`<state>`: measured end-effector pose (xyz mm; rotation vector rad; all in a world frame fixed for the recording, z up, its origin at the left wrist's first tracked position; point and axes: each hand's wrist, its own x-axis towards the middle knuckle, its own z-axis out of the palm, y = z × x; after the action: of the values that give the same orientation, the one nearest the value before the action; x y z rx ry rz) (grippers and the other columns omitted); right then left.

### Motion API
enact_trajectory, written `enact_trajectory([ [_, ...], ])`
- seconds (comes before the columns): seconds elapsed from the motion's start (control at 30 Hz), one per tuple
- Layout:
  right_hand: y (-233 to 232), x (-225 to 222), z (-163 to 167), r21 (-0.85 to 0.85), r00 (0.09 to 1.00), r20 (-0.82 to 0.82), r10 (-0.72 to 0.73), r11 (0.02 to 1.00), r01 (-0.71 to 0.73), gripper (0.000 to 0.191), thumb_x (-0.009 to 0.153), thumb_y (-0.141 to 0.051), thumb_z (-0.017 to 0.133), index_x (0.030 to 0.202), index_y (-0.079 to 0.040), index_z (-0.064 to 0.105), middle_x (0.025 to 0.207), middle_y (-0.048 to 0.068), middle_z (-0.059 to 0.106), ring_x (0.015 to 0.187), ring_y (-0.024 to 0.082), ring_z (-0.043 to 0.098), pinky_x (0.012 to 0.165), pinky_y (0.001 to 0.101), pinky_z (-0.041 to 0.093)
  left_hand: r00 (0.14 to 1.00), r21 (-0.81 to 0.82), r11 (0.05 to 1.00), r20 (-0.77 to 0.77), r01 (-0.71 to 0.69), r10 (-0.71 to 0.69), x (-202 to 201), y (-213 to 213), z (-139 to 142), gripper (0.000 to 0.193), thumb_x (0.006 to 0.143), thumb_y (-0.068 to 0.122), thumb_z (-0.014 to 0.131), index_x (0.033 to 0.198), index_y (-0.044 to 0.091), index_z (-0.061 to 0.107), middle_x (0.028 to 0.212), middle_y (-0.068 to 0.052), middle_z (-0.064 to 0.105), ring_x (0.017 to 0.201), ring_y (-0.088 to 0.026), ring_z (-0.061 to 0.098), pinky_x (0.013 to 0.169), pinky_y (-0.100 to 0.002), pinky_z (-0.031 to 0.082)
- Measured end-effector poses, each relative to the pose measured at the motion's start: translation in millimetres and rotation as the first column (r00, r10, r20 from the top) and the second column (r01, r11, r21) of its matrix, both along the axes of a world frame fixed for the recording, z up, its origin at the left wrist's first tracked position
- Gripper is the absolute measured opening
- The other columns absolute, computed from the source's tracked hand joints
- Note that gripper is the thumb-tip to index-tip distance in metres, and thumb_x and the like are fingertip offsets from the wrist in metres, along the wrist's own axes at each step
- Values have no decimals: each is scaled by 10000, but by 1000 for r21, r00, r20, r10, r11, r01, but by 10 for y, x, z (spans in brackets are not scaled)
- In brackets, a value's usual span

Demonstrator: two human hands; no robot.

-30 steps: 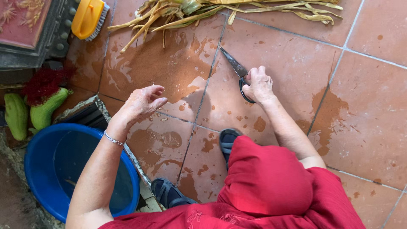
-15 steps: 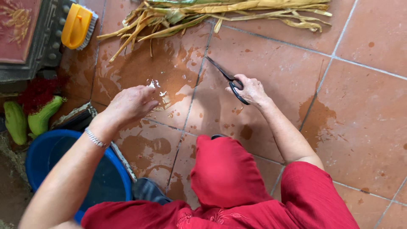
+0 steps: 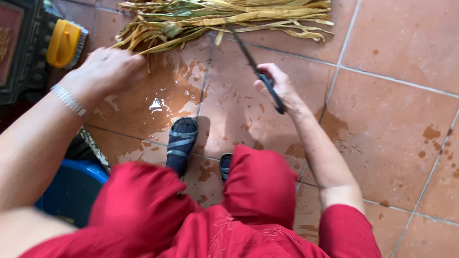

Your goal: The person washes dried plant stalks in a blue basin of water, separating and rinsing them by hand. Then the person uses scissors to trim the ends of the stalks on the tiled floor.

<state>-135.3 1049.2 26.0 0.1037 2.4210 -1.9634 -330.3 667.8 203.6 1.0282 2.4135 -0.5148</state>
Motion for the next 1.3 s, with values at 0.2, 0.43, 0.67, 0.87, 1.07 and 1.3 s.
enact_trajectory([
  [0.2,299,140,602,228,971,223,-84,973,32,505,863,-323,852,1211,-24,638,940,-22,666,847,55,601,774,240,520,998,189,981,-55,36,-26,-613,349,-1089,156,930,170,649,1035,90,731,1079,-181,697,1072,-344,659,876,-514,509],
  [0.43,201,263,719,244,862,484,-153,969,35,453,894,-313,790,1247,-49,681,954,38,724,854,91,627,786,271,523,880,492,820,-474,293,-30,-922,731,-1927,198,875,109,613,1048,86,706,1177,-129,623,1230,-317,533,1075,-582,364],
  [0.67,-84,-270,901,304,848,523,-89,949,-88,398,919,-322,741,1214,-59,697,962,15,733,879,88,659,813,265,526,808,517,765,-589,385,-8,-1242,661,-2064,153,930,166,607,1028,61,659,1037,-145,615,1129,-336,552,1088,-636,322],
  [0.87,-781,-658,479,-168,811,584,-30,973,156,402,1032,-371,585,1255,-38,620,807,-29,566,614,33,469,512,196,384,974,736,677,-139,-19,180,-1045,337,-2198,130,899,79,623,1013,45,673,987,-163,654,1034,-360,597,979,-512,424],
  [1.07,-1556,-659,-6,-421,763,644,49,856,301,565,1030,-540,478,1264,-36,580,778,-37,538,577,33,442,505,191,376,782,746,250,547,-617,298,-923,119,-2347,184,890,170,608,951,96,765,879,-128,747,833,-275,715,783,-402,557],
  [1.3,-1906,-748,-182,-443,770,636,54,842,307,622,1021,-588,445,1281,-42,591,763,-42,516,565,36,416,512,197,376,560,517,219,787,-828,260,-769,99,-2305,234,891,233,605,971,64,745,776,-89,721,755,-163,691,746,-335,554],
])
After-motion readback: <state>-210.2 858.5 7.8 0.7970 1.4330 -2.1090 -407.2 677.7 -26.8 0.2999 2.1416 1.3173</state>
